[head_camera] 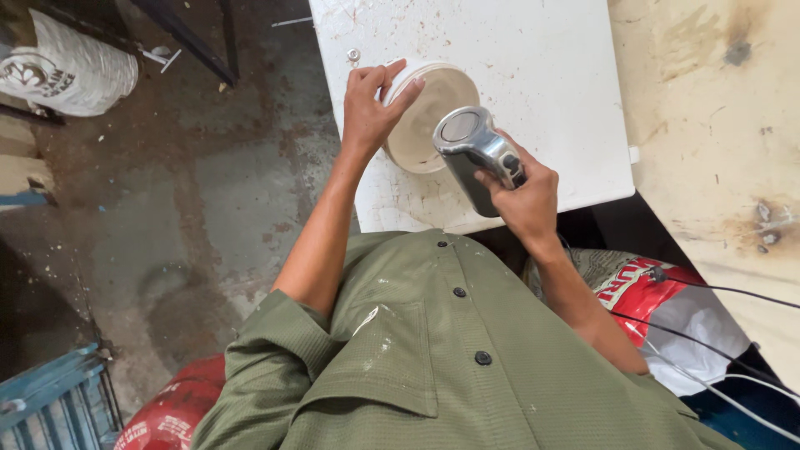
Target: The person pours a liquid from a silver electric kettle into a white bucket containing a beige substance. The person holds the bucket with the left hand and the kettle with the right hand, tilting the kettle to pour the liquid into the bucket.
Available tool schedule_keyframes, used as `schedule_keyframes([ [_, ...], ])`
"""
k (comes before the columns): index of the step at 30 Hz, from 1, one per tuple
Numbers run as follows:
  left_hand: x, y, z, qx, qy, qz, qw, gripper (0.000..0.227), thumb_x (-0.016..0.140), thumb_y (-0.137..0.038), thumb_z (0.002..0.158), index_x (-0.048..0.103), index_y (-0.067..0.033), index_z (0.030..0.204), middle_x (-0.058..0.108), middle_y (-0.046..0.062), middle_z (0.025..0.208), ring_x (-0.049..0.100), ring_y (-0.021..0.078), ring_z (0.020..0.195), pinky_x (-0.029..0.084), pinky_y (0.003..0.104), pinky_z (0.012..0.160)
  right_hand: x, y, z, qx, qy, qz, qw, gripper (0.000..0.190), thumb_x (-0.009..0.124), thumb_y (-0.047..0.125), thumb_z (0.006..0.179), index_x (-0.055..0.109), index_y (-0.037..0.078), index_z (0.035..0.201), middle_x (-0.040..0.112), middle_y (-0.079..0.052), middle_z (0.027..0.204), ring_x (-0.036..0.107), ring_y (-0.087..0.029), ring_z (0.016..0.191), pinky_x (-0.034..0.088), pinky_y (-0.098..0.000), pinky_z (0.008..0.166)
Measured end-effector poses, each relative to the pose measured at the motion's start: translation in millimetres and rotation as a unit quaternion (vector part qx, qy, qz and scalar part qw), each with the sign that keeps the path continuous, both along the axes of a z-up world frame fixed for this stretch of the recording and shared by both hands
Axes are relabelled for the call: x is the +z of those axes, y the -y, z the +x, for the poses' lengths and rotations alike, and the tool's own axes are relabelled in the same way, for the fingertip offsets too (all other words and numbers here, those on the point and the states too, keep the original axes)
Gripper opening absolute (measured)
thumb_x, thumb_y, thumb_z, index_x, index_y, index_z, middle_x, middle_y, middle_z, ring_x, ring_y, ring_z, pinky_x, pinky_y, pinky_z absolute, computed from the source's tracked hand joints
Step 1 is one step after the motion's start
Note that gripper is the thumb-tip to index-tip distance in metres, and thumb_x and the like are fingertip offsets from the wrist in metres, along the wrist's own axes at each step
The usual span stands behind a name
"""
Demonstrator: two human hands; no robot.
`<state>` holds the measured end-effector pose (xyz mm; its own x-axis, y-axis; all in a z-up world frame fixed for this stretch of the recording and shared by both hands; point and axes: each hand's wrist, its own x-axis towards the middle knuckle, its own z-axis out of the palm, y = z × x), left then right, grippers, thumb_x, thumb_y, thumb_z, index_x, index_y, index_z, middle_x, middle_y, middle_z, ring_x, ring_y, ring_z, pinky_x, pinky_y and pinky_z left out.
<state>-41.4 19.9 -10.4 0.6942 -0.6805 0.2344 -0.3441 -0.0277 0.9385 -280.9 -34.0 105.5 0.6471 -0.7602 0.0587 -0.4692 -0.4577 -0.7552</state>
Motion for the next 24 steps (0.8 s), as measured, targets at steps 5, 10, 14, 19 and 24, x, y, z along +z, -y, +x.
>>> schedule_keyframes([
  [5,-5,10,1,-0.043,-0.041,0.017,0.998,0.052,0.084,-0.041,0.087,0.055,0.0005,0.078,0.074,0.017,0.122,0.072,0.0261,0.106,0.056,0.039,0.092,-7,-2,-2,0.023,-0.113,0.040,0.993,0.068,0.083,0.009,0.081,0.060,0.014,0.144,0.078,-0.016,0.105,0.077,-0.022,0.077,0.062,-0.0332,0.072],
  [10,-6,6,5,-0.050,-0.013,0.021,0.998,0.050,0.083,-0.042,0.090,0.063,0.0034,0.089,0.075,0.020,0.120,0.070,0.0301,0.118,0.057,0.040,0.093,-8,1,-9,0.043,-0.029,-0.038,0.998,0.065,0.083,0.008,0.083,0.061,0.011,0.144,0.078,-0.019,0.111,0.079,-0.023,0.092,0.063,-0.0342,0.082],
  [14,-7,6,5,-0.026,-0.034,0.016,0.999,0.059,0.082,-0.044,0.087,0.057,0.0085,0.081,0.074,0.022,0.120,0.072,0.0279,0.117,0.058,0.038,0.085,-17,-4,-5,0.017,-0.035,-0.010,0.999,0.066,0.082,0.007,0.083,0.059,0.009,0.145,0.078,-0.019,0.109,0.079,-0.024,0.087,0.061,-0.0339,0.078],
  [19,-3,10,6,-0.064,0.002,0.051,0.997,0.059,0.084,-0.046,0.086,0.074,-0.0017,0.123,0.073,0.024,0.116,0.076,0.0289,0.101,0.060,0.039,0.086,-15,2,-8,0.044,-0.059,0.012,0.997,0.065,0.082,0.009,0.083,0.061,0.011,0.145,0.079,-0.017,0.107,0.079,-0.023,0.084,0.063,-0.0341,0.077],
  [24,-3,11,-4,-0.041,0.013,0.023,0.999,0.057,0.084,-0.046,0.087,0.074,-0.0010,0.121,0.073,0.022,0.112,0.076,0.0262,0.092,0.060,0.038,0.082,-8,2,-1,-0.012,-0.060,-0.015,0.998,0.066,0.084,0.010,0.082,0.061,0.010,0.144,0.079,-0.017,0.104,0.079,-0.022,0.085,0.062,-0.0351,0.075],
])
